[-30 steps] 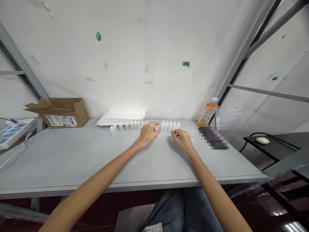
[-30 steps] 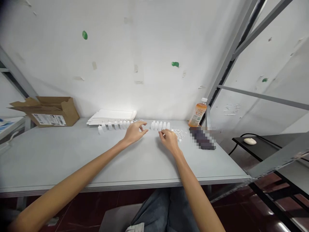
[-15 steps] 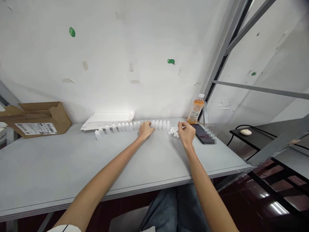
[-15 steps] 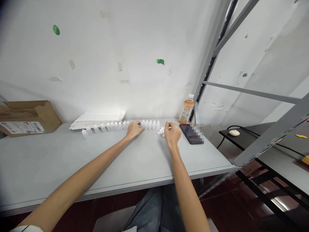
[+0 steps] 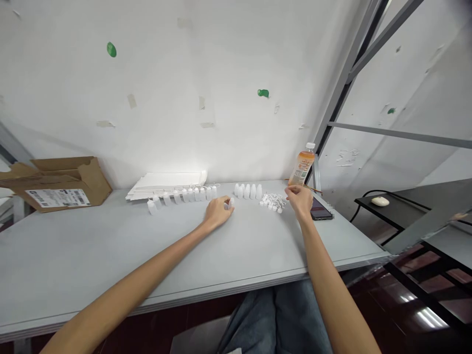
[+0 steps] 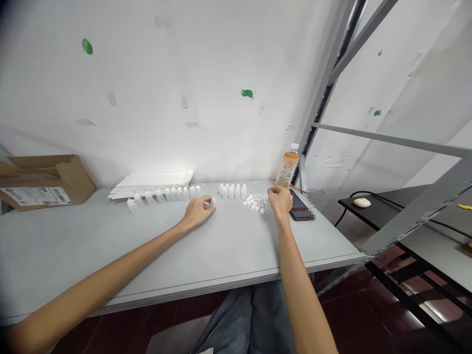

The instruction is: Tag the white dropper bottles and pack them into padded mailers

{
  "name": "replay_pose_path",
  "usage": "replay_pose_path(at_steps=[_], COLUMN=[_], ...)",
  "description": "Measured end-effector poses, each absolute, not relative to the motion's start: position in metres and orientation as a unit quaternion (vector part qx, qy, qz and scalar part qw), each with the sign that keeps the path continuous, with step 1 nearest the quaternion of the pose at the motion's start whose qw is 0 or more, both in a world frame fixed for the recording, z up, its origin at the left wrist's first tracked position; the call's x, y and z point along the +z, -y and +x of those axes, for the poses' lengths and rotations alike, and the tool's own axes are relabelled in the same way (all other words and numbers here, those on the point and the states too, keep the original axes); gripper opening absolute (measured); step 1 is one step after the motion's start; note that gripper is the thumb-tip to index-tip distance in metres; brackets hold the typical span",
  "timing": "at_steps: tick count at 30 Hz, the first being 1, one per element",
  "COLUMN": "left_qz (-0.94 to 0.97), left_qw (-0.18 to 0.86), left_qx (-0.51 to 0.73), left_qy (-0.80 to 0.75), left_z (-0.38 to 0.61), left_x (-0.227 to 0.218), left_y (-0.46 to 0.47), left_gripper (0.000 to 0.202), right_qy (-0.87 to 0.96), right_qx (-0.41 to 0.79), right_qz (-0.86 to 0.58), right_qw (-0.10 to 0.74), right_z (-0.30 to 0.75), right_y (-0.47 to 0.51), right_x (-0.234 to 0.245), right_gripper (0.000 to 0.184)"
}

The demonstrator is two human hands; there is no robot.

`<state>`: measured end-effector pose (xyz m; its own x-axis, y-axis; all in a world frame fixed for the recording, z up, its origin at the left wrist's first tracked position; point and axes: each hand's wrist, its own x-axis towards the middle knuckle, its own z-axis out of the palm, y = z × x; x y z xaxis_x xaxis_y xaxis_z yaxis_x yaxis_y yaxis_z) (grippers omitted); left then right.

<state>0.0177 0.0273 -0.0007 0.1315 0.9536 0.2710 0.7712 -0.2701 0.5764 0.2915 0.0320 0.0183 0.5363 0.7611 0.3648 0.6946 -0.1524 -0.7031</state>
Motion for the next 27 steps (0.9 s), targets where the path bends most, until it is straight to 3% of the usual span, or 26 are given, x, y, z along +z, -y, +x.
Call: replay_pose_path(at_steps=[7, 11, 14, 17, 22, 27], left_qz=[0.761, 0.779, 0.788, 0.790, 0.792, 0.800], left_qw=[0.167, 0.158, 0.140, 0.132, 0.135, 0.129], left_qx=[0.342, 0.344, 0.344, 0.344, 0.347, 0.343], left_qy=[-0.525, -0.500, -0.492, -0.490, -0.483, -0.475], left_z=[-0.005, -0.005, -0.004, -0.004, -0.004, -0.004], left_x=[-0.008, -0.010, -0.010, -0.009, -0.006, -0.004], left_y=[-0.010, -0.008, -0.005, -0.003, 0.003, 0.007], left_gripper=[0.020, 0.021, 0.021, 0.022, 0.023, 0.020], right_qy=[0.572, 0.580, 0.567, 0.539, 0.505, 0.519], right_qx=[0.085, 0.061, 0.047, 0.049, 0.250, 0.387], right_qz=[-0.783, -0.788, -0.788, -0.769, -0.604, -0.489], right_qw=[0.228, 0.194, 0.236, 0.340, 0.564, 0.584], right_z=[0.283, 0.279, 0.282, 0.287, 0.279, 0.248], right_y=[-0.047, -0.043, -0.039, -0.039, -0.039, -0.037], right_x=[0.020, 0.019, 0.020, 0.019, 0.027, 0.040], right_gripper=[0.021, 0.021, 0.018, 0.018, 0.030, 0.028])
